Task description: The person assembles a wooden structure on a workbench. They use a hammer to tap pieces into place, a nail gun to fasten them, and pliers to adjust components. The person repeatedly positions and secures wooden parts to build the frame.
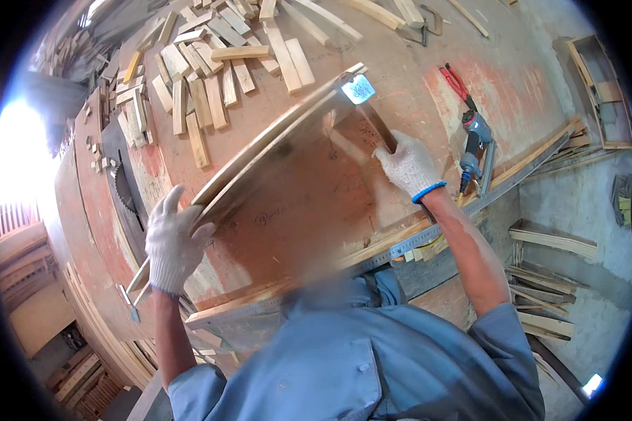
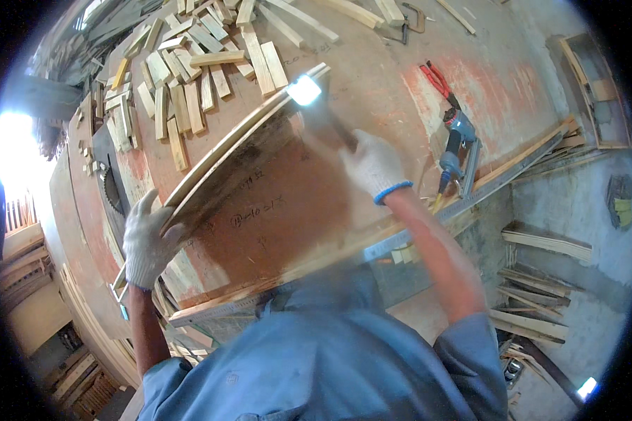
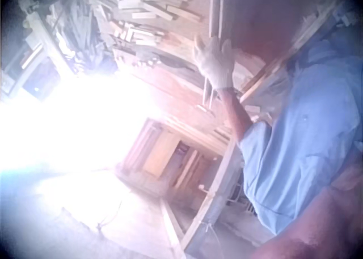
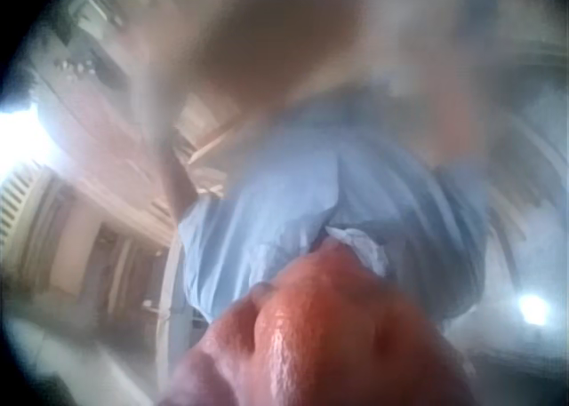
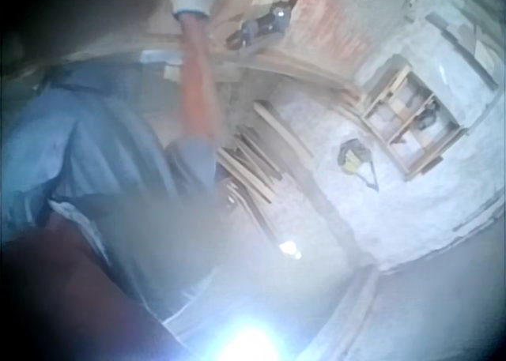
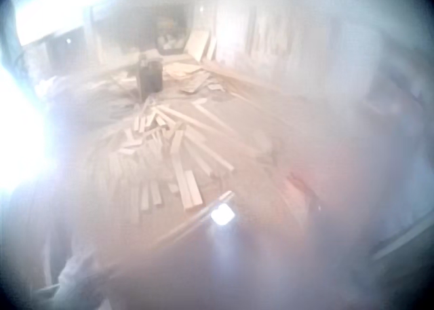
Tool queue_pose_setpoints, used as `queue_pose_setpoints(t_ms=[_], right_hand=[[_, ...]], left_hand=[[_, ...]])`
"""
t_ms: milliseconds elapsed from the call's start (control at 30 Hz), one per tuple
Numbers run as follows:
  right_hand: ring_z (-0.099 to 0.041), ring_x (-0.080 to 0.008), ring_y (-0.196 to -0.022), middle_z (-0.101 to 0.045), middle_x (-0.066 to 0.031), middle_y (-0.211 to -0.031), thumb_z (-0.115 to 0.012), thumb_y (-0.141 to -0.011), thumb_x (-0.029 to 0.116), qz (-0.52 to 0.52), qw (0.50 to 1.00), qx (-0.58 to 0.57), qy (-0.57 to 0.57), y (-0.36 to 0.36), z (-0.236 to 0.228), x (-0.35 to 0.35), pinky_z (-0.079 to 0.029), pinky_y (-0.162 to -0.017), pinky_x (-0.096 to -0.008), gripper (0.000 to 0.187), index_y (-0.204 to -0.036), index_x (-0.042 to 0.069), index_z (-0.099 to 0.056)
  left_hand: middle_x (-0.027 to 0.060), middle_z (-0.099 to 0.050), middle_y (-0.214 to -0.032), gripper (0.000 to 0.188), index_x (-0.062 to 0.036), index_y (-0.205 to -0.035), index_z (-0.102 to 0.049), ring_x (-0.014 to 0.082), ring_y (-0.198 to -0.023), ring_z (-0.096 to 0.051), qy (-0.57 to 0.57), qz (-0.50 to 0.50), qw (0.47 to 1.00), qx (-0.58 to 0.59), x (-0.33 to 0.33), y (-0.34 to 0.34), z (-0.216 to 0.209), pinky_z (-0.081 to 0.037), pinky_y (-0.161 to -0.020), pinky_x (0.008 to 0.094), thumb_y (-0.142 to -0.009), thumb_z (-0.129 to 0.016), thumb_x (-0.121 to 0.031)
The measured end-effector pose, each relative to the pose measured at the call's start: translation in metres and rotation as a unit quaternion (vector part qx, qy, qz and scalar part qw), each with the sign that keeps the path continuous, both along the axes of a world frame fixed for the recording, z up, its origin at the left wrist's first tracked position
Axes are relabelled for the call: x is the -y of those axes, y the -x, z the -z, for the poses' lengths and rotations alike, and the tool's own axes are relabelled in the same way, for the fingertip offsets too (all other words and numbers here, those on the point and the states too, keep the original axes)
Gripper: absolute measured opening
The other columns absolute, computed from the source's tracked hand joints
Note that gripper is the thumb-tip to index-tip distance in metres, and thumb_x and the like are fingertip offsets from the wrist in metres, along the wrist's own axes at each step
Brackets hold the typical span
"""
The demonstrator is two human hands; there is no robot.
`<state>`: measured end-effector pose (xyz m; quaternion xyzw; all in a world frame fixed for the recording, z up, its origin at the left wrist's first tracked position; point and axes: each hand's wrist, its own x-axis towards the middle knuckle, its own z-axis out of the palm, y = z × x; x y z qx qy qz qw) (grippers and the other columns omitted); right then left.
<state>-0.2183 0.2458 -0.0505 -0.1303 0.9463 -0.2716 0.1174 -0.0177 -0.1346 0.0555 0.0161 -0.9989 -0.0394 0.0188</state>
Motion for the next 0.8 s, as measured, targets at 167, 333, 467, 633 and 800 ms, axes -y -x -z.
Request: queue_pose_setpoints(t_ms=[167,333,467,633,800], right_hand=[[-0.069,-0.0457,-0.097,-0.072,-0.0262,-0.097,-0.07,-0.091,0.031,0.003,1.0,0.015,0.003,0.021,0.013,0.027,-0.054,-0.081,-0.0523,0.034,-0.111,0.004,-0.071],[-0.069,-0.0451,-0.101,-0.073,-0.0259,-0.101,-0.068,-0.091,0.033,0.0,0.999,0.017,0.035,0.035,0.015,0.052,-0.054,-0.086,-0.0524,0.036,-0.111,0.003,-0.072],[-0.068,-0.0478,-0.101,-0.072,-0.028,-0.103,-0.061,-0.092,0.033,0.015,0.998,0.012,0.055,0.044,0.027,0.066,-0.053,-0.088,-0.0552,0.037,-0.11,0.002,-0.072],[-0.068,-0.0462,-0.102,-0.072,-0.027,-0.105,-0.066,-0.09,0.037,0.018,0.997,0.035,0.067,0.054,0.025,0.073,-0.054,-0.09,-0.0532,0.041,-0.114,0.003,-0.072],[-0.068,-0.0486,-0.097,-0.072,-0.0284,-0.098,-0.066,-0.09,0.039,0.044,0.996,0.061,0.05,0.027,-0.011,0.047,-0.054,-0.085,-0.0544,0.043,-0.109,0.001,-0.074]], left_hand=[[0.0168,-0.066,-0.124,0.027,-0.0063,-0.107,-0.074,0.0379,-0.11,-0.066,-0.163,-0.083,0.98,0.074,0.012,0.04,0.04,-0.053,-0.095,0.0472,-0.083,-0.077,-0.019],[0.0162,-0.066,-0.122,0.028,-0.0047,-0.108,-0.076,0.0371,-0.11,-0.066,-0.196,-0.076,0.973,0.096,0.036,0.053,0.052,-0.053,-0.095,0.0442,-0.085,-0.077,-0.019],[0.0168,-0.066,-0.124,0.028,-0.0024,-0.108,-0.076,0.0354,-0.112,-0.066,-0.223,-0.06,0.968,0.099,0.06,0.064,0.071,-0.052,-0.096,0.0419,-0.085,-0.077,-0.02],[0.018,-0.066,-0.126,0.031,-0.0015,-0.108,-0.076,0.0349,-0.113,-0.066,-0.264,-0.068,0.958,0.089,0.072,0.069,0.08,-0.052,-0.097,0.0412,-0.084,-0.078,-0.02],[0.0173,-0.067,-0.125,0.028,-0.0046,-0.108,-0.076,0.0386,-0.111,-0.065,-0.17,-0.089,0.979,0.067,0.018,0.047,0.051,-0.052,-0.097,0.0477,-0.084,-0.077,-0.019]])
